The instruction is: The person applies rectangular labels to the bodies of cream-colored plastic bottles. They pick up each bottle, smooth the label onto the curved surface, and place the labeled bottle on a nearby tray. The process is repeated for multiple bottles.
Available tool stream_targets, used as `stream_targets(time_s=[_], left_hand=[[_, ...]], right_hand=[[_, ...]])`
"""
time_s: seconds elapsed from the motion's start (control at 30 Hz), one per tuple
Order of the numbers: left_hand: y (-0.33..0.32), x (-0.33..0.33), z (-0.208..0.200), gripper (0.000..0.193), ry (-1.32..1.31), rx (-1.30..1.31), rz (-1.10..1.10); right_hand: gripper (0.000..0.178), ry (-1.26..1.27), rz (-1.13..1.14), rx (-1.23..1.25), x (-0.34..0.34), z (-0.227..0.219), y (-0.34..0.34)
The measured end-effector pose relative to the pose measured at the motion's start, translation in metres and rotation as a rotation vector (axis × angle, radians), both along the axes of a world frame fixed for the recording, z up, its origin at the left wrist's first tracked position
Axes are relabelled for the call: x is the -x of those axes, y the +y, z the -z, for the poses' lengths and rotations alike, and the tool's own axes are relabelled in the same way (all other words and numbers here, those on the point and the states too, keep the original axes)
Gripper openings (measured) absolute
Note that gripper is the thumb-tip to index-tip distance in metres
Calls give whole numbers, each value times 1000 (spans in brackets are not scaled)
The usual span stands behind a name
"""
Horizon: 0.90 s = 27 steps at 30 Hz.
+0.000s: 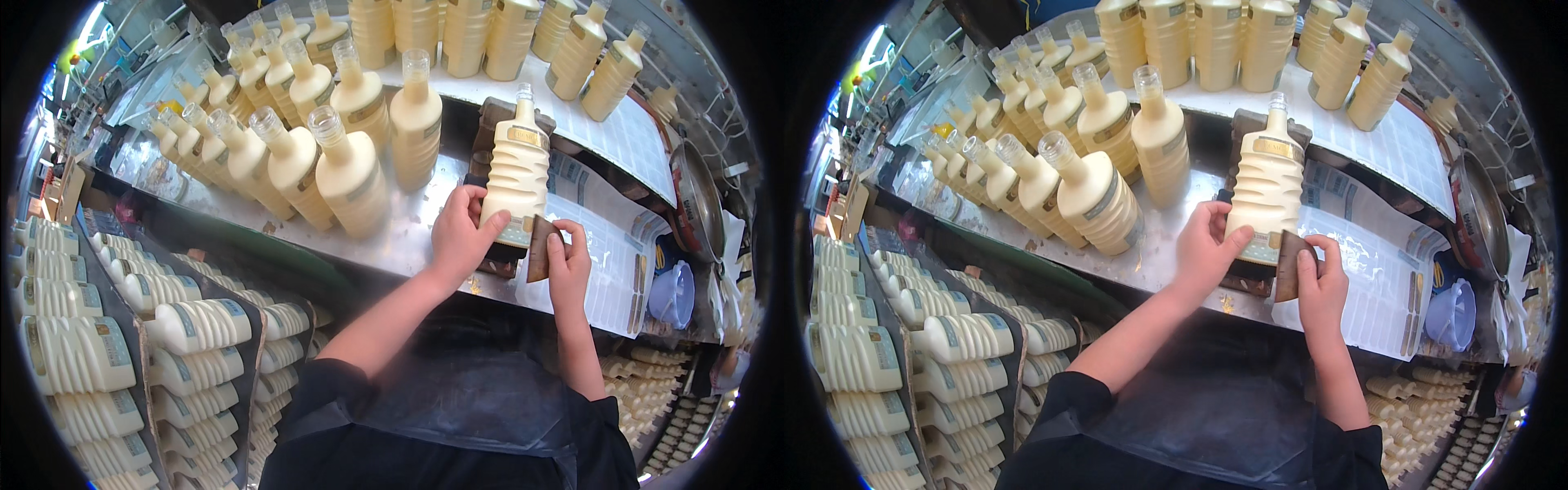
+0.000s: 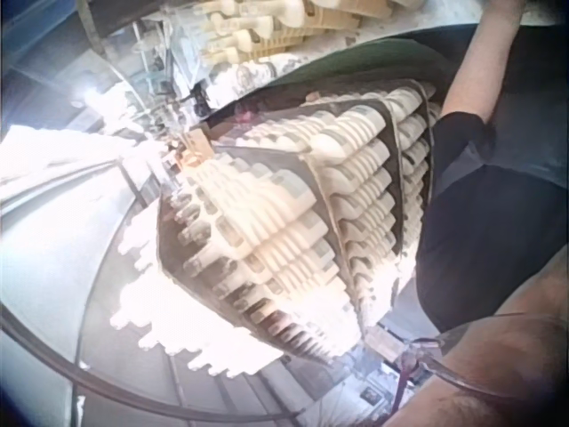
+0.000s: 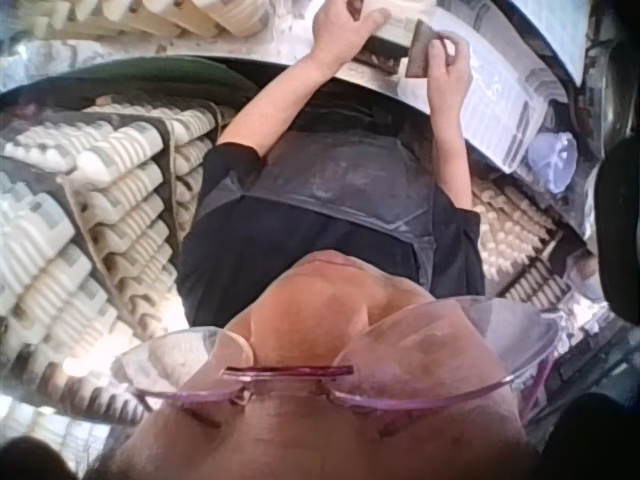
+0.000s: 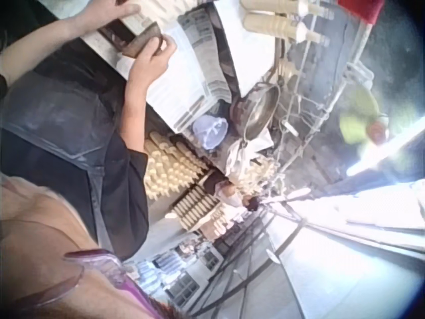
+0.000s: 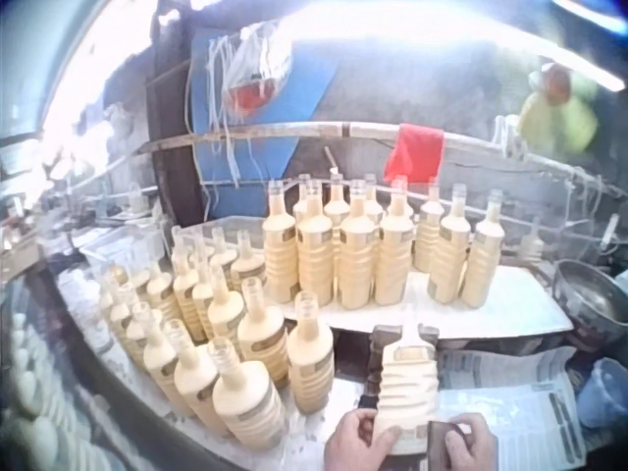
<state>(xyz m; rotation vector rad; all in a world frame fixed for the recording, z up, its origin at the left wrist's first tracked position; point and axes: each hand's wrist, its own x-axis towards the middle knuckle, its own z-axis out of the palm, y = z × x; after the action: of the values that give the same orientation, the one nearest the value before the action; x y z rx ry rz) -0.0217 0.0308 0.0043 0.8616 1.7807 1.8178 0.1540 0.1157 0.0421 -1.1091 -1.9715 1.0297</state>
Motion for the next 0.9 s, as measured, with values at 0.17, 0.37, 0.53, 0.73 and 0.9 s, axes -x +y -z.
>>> stream_targets(time_s=[0.17, 0.37, 0.53, 0.73, 0.9], left_hand=[[1, 7, 7, 40, -134, -93, 36], [0, 10, 6, 29, -126, -90, 45], [0, 9, 0, 17, 2, -168, -20], [-12, 10, -12, 38, 66, -86, 57], [-9, 17, -3, 43, 2, -59, 107]], right_hand=[[20, 107, 122, 337, -7, 24, 11], [18, 236, 86, 109, 7, -16, -7], [17, -254, -95, -279, 45, -45, -54], [17, -141, 23, -225, 20, -16, -29], [17, 49, 123, 151, -3, 11, -6]])
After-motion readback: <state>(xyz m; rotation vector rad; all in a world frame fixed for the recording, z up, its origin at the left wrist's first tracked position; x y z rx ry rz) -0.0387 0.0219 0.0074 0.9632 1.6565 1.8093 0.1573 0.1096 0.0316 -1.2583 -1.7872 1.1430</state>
